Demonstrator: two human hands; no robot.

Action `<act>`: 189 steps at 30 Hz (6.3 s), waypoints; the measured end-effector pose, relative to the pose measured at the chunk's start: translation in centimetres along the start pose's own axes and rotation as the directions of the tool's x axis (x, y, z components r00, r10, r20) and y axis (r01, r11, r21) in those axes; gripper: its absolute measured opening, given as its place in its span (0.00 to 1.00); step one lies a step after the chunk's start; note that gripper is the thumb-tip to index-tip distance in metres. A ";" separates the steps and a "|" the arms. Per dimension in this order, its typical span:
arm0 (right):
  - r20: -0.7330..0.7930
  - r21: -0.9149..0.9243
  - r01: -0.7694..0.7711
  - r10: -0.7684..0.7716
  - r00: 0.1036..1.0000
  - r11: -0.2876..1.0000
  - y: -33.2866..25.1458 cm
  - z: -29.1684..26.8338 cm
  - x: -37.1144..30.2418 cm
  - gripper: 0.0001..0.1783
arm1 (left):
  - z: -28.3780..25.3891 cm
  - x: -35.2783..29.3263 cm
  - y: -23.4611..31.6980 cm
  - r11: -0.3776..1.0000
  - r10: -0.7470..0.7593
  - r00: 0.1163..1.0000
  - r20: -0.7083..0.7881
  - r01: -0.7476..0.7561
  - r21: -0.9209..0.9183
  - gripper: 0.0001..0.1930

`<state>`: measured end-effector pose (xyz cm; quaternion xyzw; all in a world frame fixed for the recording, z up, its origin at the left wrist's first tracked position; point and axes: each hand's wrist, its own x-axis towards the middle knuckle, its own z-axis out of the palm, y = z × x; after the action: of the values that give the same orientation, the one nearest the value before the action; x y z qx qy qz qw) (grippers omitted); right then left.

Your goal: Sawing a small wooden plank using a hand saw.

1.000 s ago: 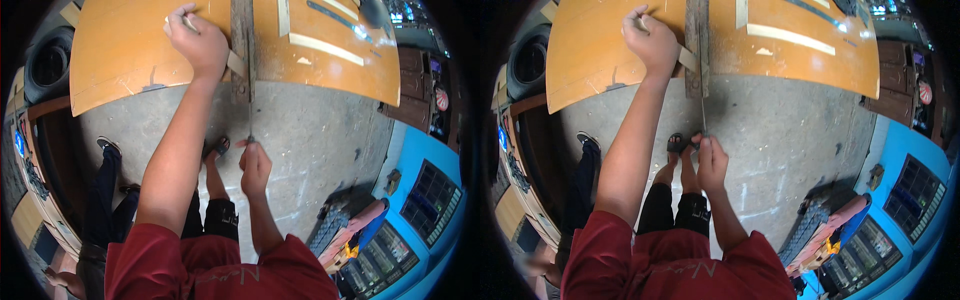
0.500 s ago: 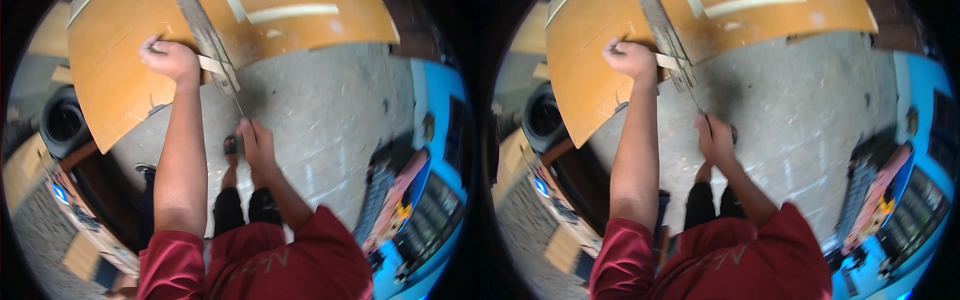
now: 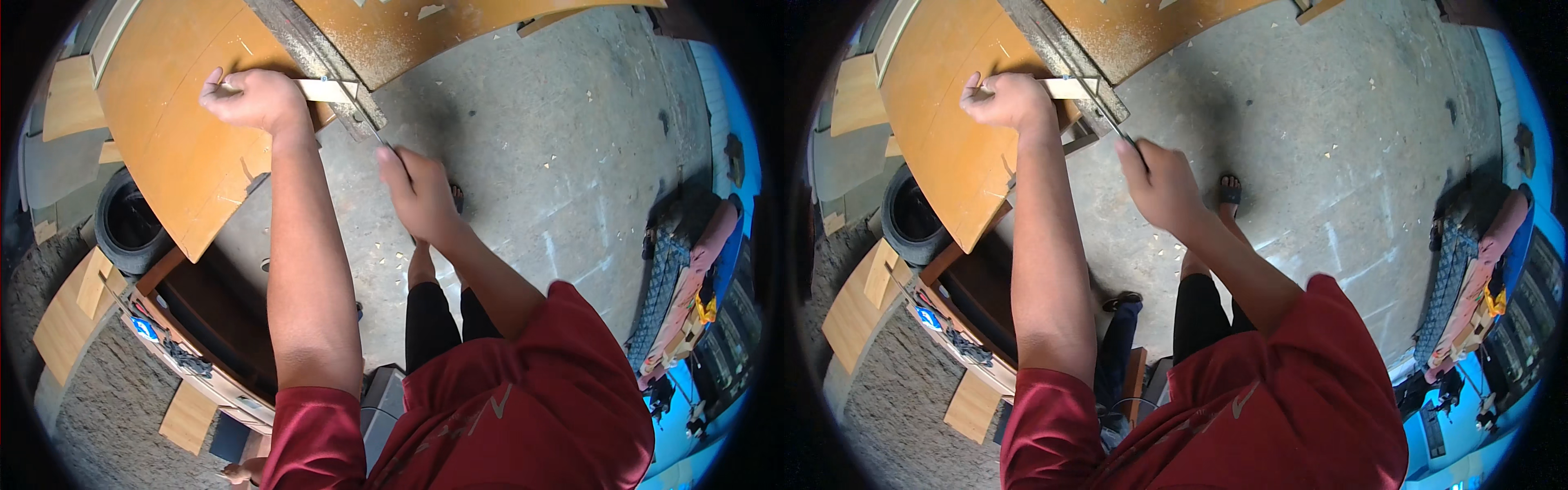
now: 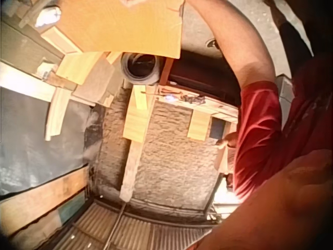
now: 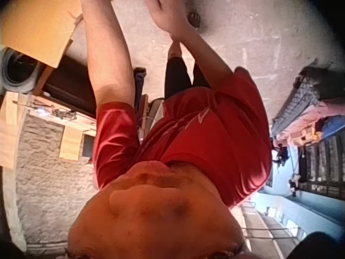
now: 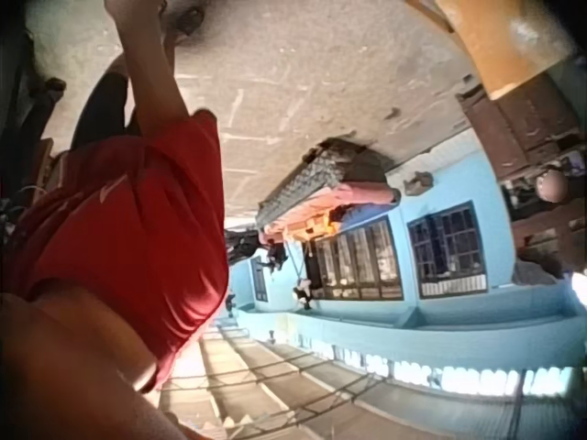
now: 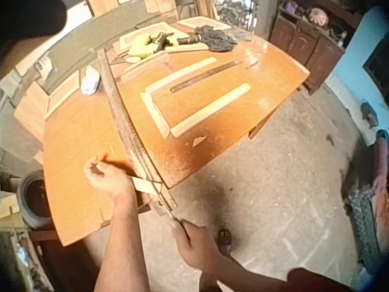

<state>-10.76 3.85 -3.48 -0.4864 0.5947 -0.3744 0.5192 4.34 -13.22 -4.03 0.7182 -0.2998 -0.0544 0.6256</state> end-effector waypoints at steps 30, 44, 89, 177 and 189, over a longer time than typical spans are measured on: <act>0.032 -0.097 0.006 -0.003 0.999 0.995 0.7 -0.6 -1.8 0.23 | -0.1 0.3 -1.3 0.995 -0.054 0.998 -0.026 0.051 -0.083 0.10; 0.036 0.027 -0.064 0.063 0.997 0.998 1.4 -1.9 -5.1 0.27 | -0.1 0.2 -1.3 0.996 -0.038 0.998 -0.040 0.034 -0.081 0.09; 0.068 0.013 -0.044 0.043 0.997 0.999 -1.1 0.2 1.8 0.27 | 0.7 0.6 -1.4 0.997 0.012 0.998 -0.060 -0.017 -0.077 0.10; 0.128 0.162 -0.138 0.118 0.985 0.977 2.1 -1.3 -1.8 0.30 | 0.6 0.2 -0.5 0.995 0.093 0.988 -0.120 -0.097 -0.031 0.10; 0.085 0.120 0.047 -0.057 0.995 0.992 4.2 -1.8 -4.9 0.29 | 0.4 0.5 -0.5 0.994 0.049 0.991 -0.121 -0.060 -0.088 0.15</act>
<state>-13.42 9.52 -5.91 -0.4865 0.5352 -0.4003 0.5628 4.75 -13.77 -4.43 0.6822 -0.2787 -0.0080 0.6759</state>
